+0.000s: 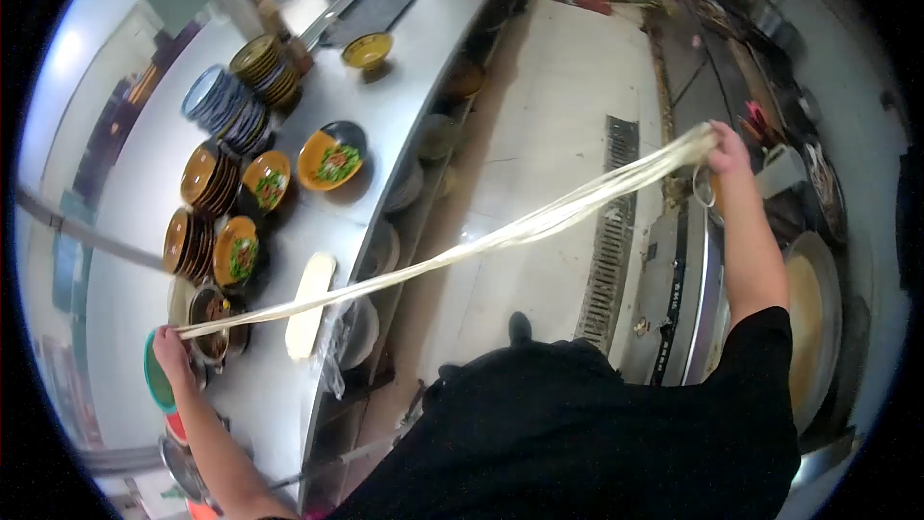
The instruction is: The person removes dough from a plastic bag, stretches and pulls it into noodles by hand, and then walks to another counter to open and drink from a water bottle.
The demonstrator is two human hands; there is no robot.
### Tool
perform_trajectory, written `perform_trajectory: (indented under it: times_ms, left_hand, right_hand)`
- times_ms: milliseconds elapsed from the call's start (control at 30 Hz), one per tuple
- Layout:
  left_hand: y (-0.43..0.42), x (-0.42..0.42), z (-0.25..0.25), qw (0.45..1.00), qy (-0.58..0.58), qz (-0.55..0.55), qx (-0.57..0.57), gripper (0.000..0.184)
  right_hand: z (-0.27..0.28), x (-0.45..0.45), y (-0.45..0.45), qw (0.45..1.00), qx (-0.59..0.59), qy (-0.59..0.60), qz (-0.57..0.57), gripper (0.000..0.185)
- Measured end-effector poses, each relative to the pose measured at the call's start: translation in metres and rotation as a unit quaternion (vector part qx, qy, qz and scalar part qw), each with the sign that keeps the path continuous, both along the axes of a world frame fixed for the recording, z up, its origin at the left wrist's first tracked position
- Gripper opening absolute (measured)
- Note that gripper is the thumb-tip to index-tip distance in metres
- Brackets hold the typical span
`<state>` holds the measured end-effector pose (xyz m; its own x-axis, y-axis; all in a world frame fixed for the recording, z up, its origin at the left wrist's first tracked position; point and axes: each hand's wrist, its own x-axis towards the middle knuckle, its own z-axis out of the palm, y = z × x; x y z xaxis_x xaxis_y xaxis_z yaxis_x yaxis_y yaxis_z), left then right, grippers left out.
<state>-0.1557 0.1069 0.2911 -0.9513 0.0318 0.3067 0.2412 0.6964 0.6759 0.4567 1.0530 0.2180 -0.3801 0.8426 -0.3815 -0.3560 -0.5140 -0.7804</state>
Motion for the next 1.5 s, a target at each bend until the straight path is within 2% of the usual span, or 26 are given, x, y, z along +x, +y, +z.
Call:
perform_trajectory:
  times_ms: [33, 67, 100, 133, 167, 200, 233, 267, 300, 333, 367, 400, 433, 467, 533, 600, 667, 700, 867, 967, 1067, 1100, 1267, 1333, 1400, 1500]
  left_hand:
    - [0.021, -0.009, 0.003, 0.994, 0.041, -0.079, -0.064, 0.018]
    - [0.078, 0.023, 0.032, 0.998, 0.001, -0.054, -0.038, 0.021]
    - [0.092, 0.017, 0.024, 0.994, -0.059, -0.093, 0.014, 0.021]
    - [0.148, 0.057, 0.04, 0.986, -0.092, -0.092, 0.108, 0.02]
    - [0.179, 0.079, 0.059, 0.962, -0.199, -0.138, 0.128, 0.016]
    - [0.224, 0.118, 0.065, 0.934, -0.18, -0.23, 0.206, 0.016]
    - [0.252, 0.138, 0.064, 0.888, -0.235, -0.301, 0.257, 0.018]
    - [0.285, 0.16, 0.056, 0.866, -0.248, -0.331, 0.281, 0.019]
    - [0.316, 0.179, 0.055, 0.844, -0.281, -0.384, 0.246, 0.017]
    - [0.333, 0.181, 0.038, 0.829, -0.288, -0.432, 0.208, 0.027]
    - [0.368, 0.214, 0.043, 0.823, -0.3, -0.442, 0.191, 0.028]
    - [0.395, 0.237, 0.035, 0.762, -0.371, -0.472, 0.242, 0.023]
    - [0.427, 0.274, 0.043, 0.763, -0.392, -0.455, 0.239, 0.019]
    - [0.456, 0.309, 0.053, 0.767, -0.41, -0.434, 0.236, 0.014]
    - [0.491, 0.346, 0.046, 0.761, -0.399, -0.47, 0.2, 0.017]
    - [0.518, 0.363, 0.036, 0.724, -0.381, -0.562, 0.119, 0.019]
    - [0.527, 0.373, 0.029, 0.673, -0.413, -0.606, 0.101, 0.022]
    - [0.529, 0.376, 0.019, 0.663, -0.408, -0.617, 0.112, 0.022]
    - [0.532, 0.385, -0.005, 0.632, -0.413, -0.647, 0.106, 0.02]
    - [0.532, 0.378, -0.032, 0.609, -0.4, -0.685, 0.007, 0.016]
    - [0.533, 0.379, -0.062, 0.556, -0.412, -0.721, -0.014, 0.017]
    - [0.532, 0.375, -0.069, 0.559, -0.442, -0.697, -0.079, 0.017]
    - [0.533, 0.374, -0.107, 0.536, -0.461, -0.704, -0.066, 0.014]
    - [0.538, 0.38, -0.118, 0.554, -0.423, -0.709, -0.11, 0.011]
    - [0.544, 0.39, -0.136, 0.544, -0.44, -0.707, -0.105, 0.01]
    - [0.554, 0.41, -0.174, 0.518, -0.466, -0.71, -0.102, 0.009]
  right_hand:
    - [0.015, -0.015, -0.029, 0.994, -0.024, 0.045, 0.097, 0.021]
    - [0.037, -0.036, -0.066, 0.977, -0.045, 0.087, 0.189, 0.023]
    - [0.061, -0.05, -0.101, 0.963, -0.041, 0.089, 0.25, 0.024]
    - [0.031, -0.058, -0.091, 0.971, -0.044, 0.099, 0.213, 0.02]
    - [0.059, -0.071, -0.131, 0.955, -0.048, 0.1, 0.275, 0.016]
    - [0.069, -0.082, -0.16, 0.962, 0.023, 0.085, 0.26, 0.015]
    - [0.045, -0.084, -0.156, 0.939, 0.102, 0.077, 0.319, 0.015]
    - [0.057, -0.091, -0.187, 0.944, 0.162, 0.059, 0.281, 0.019]
    - [0.073, -0.104, -0.216, 0.949, 0.189, -0.036, 0.25, 0.027]
    - [0.07, -0.117, -0.229, 0.948, 0.186, -0.072, 0.25, 0.029]
    - [0.071, -0.119, -0.246, 0.946, 0.17, 0.024, 0.276, 0.034]
    - [0.072, -0.121, -0.262, 0.944, 0.182, 0.017, 0.275, 0.038]
    - [0.075, -0.12, -0.278, 0.939, 0.176, -0.018, 0.296, 0.043]
    - [0.071, -0.121, -0.291, 0.916, 0.264, -0.064, 0.294, 0.047]
    - [0.053, -0.12, -0.314, 0.878, 0.371, -0.141, 0.268, 0.052]
    - [0.034, -0.118, -0.323, 0.88, 0.389, -0.164, 0.218, 0.045]
    - [0.027, -0.111, -0.32, 0.898, 0.347, -0.189, 0.192, 0.04]
    - [0.024, -0.106, -0.32, 0.913, 0.306, -0.208, 0.175, 0.035]
    - [0.034, -0.07, -0.33, 0.911, 0.313, -0.248, 0.103, 0.027]
    - [0.041, -0.058, -0.347, 0.891, 0.329, -0.305, 0.07, 0.026]
    - [0.044, -0.043, -0.366, 0.859, 0.338, -0.375, 0.082, 0.026]
    - [0.035, -0.037, -0.374, 0.855, 0.342, -0.387, 0.054, 0.027]
    - [0.019, 0.007, -0.412, 0.871, 0.249, -0.422, -0.024, 0.019]
    - [0.01, 0.024, -0.427, 0.883, 0.192, -0.424, -0.059, 0.019]
    - [-0.001, 0.042, -0.44, 0.852, 0.178, -0.489, -0.063, 0.021]
    - [-0.011, 0.065, -0.459, 0.843, 0.167, -0.503, -0.091, 0.02]
